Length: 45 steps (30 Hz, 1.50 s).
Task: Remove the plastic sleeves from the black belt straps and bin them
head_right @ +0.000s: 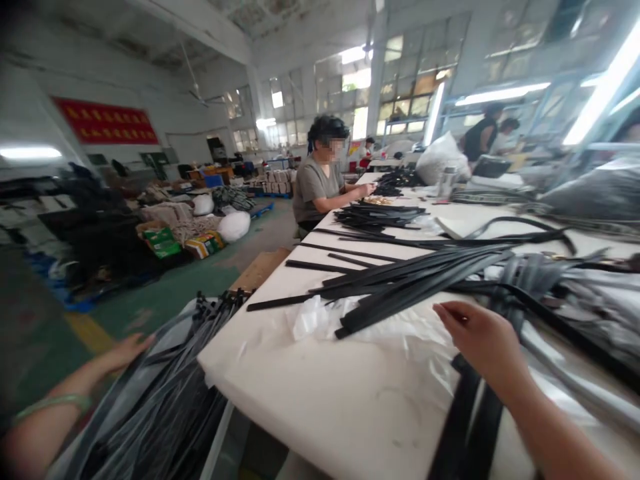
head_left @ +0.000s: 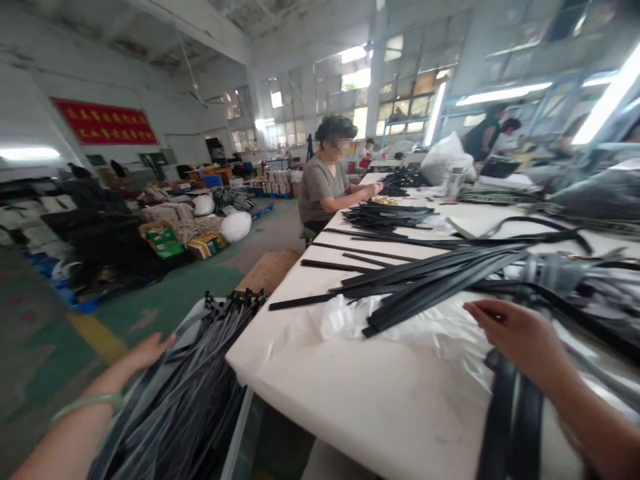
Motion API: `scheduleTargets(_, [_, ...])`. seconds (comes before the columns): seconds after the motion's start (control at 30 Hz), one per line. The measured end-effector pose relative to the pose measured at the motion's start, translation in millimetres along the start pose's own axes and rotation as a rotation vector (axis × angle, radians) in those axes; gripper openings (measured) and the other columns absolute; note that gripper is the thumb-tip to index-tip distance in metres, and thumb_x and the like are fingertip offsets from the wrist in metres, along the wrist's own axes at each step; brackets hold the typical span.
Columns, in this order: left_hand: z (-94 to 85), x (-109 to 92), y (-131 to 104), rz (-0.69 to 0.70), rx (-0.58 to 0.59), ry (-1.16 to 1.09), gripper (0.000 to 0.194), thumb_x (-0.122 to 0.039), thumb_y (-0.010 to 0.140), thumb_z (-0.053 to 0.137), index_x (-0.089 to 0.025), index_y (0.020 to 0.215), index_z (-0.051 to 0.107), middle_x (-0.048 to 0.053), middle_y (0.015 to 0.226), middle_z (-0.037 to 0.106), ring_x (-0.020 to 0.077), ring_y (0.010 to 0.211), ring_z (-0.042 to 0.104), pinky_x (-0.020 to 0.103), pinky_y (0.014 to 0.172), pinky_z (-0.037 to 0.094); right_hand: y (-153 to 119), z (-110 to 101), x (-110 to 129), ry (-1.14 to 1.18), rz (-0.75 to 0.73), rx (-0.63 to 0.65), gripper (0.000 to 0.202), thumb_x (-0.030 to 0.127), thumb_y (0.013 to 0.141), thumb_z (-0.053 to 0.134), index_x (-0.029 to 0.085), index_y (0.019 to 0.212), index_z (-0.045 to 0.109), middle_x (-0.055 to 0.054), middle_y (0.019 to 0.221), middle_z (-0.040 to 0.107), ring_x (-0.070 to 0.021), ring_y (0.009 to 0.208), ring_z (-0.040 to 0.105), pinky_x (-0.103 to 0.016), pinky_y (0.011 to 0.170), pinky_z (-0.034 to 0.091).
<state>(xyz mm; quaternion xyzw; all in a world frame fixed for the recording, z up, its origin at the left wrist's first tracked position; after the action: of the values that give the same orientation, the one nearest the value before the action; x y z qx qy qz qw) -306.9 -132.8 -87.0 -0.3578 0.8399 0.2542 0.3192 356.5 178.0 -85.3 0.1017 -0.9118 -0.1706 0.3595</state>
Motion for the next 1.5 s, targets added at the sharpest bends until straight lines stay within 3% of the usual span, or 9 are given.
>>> scheduleTargets(0.1, [33.0, -34.1, 21.9, 0.019, -0.015, 0.122, 0.036, -0.051, 0.059, 0.065, -0.021, 0.072, 0.047, 0.012, 0.076, 0.062, 0.0439, 0.097, 0.059, 0.054, 0.084, 0.043, 15.0, -16.5, -13.0, -0.222, -0.035, -0.073, 0.030, 0.043, 0.078, 0.052, 0.020, 0.084, 0.071, -0.008, 0.072, 0.068, -0.0257, 0.066, 0.062, -0.036, 0.060, 0.042])
scheduleTargets(0.2, [83.6, -127.6, 10.7, 0.291, 0.067, 0.231, 0.052, -0.046, 0.074, 0.056, -0.014, 0.113, 0.049, 0.019, 0.122, 0.055, 0.0374, 0.113, 0.053, 0.048, 0.099, 0.038, 21.5, -22.5, -24.9, -0.301, -0.064, 0.029, 0.031, 0.036, 0.078, 0.055, 0.015, 0.094, 0.071, -0.011, 0.084, 0.069, -0.0255, 0.077, 0.063, -0.034, 0.068, 0.045])
scheduleTargets(0.4, [187.6, -348.8, -133.8, 0.996, 0.335, 0.191, 0.044, -0.033, 0.087, 0.047, -0.018, 0.128, 0.048, 0.011, 0.139, 0.046, 0.0272, 0.128, 0.041, 0.041, 0.110, 0.029, 13.3, -10.6, -23.6, -0.294, -0.139, 0.264, 0.036, 0.023, 0.060, 0.076, 0.016, 0.095, 0.073, -0.010, 0.093, 0.071, -0.0237, 0.085, 0.064, -0.027, 0.075, 0.046])
scheduleTargets(0.63, [323.1, -448.5, -218.6, 1.011, 0.775, -0.031, 0.040, -0.037, 0.080, 0.063, -0.014, 0.112, 0.061, 0.015, 0.118, 0.062, 0.0284, 0.112, 0.055, 0.036, 0.096, 0.040, 16.1, -17.6, 10.5, -0.200, -0.221, 0.199, 0.013, 0.021, 0.080, 0.061, 0.017, 0.075, 0.072, -0.007, 0.082, 0.070, -0.0193, 0.079, 0.063, -0.026, 0.074, 0.044])
scheduleTargets(0.8, [350.4, -460.9, -204.2, 0.928, 0.759, -0.061, 0.022, -0.027, 0.083, 0.052, -0.015, 0.073, 0.067, 0.009, 0.074, 0.069, 0.0214, 0.076, 0.065, 0.028, 0.072, 0.045, 12.7, -32.6, 33.7, -0.151, -0.244, 0.114, 0.018, 0.026, 0.086, 0.055, 0.019, 0.076, 0.068, -0.006, 0.080, 0.069, -0.0194, 0.078, 0.062, -0.026, 0.069, 0.041])
scheduleTargets(1.0, [301.3, -427.4, -169.9, 0.790, 0.625, -0.044, 0.029, -0.027, 0.089, 0.034, -0.018, 0.077, 0.059, 0.001, 0.061, 0.060, 0.0155, 0.048, 0.058, 0.026, 0.054, 0.041, 9.4, -37.1, 33.3, -0.080, -0.173, 0.138, 0.016, 0.024, 0.086, 0.054, 0.021, 0.078, 0.067, -0.001, 0.066, 0.065, -0.0133, 0.054, 0.057, -0.022, 0.054, 0.036])
scheduleTargets(1.2, [241.4, -353.7, -149.7, 0.511, 0.493, -0.123, 0.025, -0.035, 0.087, 0.040, -0.019, 0.076, 0.055, -0.002, 0.056, 0.054, 0.0160, 0.050, 0.057, 0.027, 0.055, 0.045, 6.5, -28.0, 42.4, 0.034, -0.205, 0.222, 0.019, 0.017, 0.083, 0.053, 0.020, 0.079, 0.071, -0.002, 0.067, 0.066, -0.0144, 0.060, 0.058, -0.023, 0.059, 0.039])
scheduleTargets(1.4, [174.9, -292.2, -122.2, 0.052, 0.216, -0.720, 0.012, -0.029, 0.079, 0.059, -0.017, 0.080, 0.060, 0.002, 0.089, 0.065, 0.0173, 0.082, 0.060, 0.025, 0.067, 0.053, -35.9, 15.2, 75.4, 0.307, -0.333, 0.728, 0.010, 0.023, 0.077, 0.065, 0.018, 0.074, 0.073, 0.001, 0.061, 0.066, -0.0131, 0.055, 0.059, -0.020, 0.053, 0.042])
scheduleTargets(1.5, [134.3, -281.9, -99.1, 0.023, 0.024, -0.834, 0.009, -0.022, 0.076, 0.060, -0.018, 0.084, 0.059, 0.001, 0.099, 0.065, 0.0143, 0.079, 0.059, 0.027, 0.071, 0.055, -73.4, 35.9, 103.3, 0.431, -0.424, 1.015, 0.014, 0.028, 0.078, 0.067, 0.018, 0.085, 0.074, 0.001, 0.068, 0.067, -0.0115, 0.059, 0.058, -0.018, 0.055, 0.043])
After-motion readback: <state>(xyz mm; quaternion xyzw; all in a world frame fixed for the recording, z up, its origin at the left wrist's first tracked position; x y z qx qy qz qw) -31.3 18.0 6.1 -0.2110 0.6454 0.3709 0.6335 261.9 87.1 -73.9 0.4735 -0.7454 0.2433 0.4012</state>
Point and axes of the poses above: each hand's wrist, its own y-axis towards the middle knuckle, its own z-axis out of the palm, x = y × z, the point moved 7 cm from there along y, towards the middle knuckle
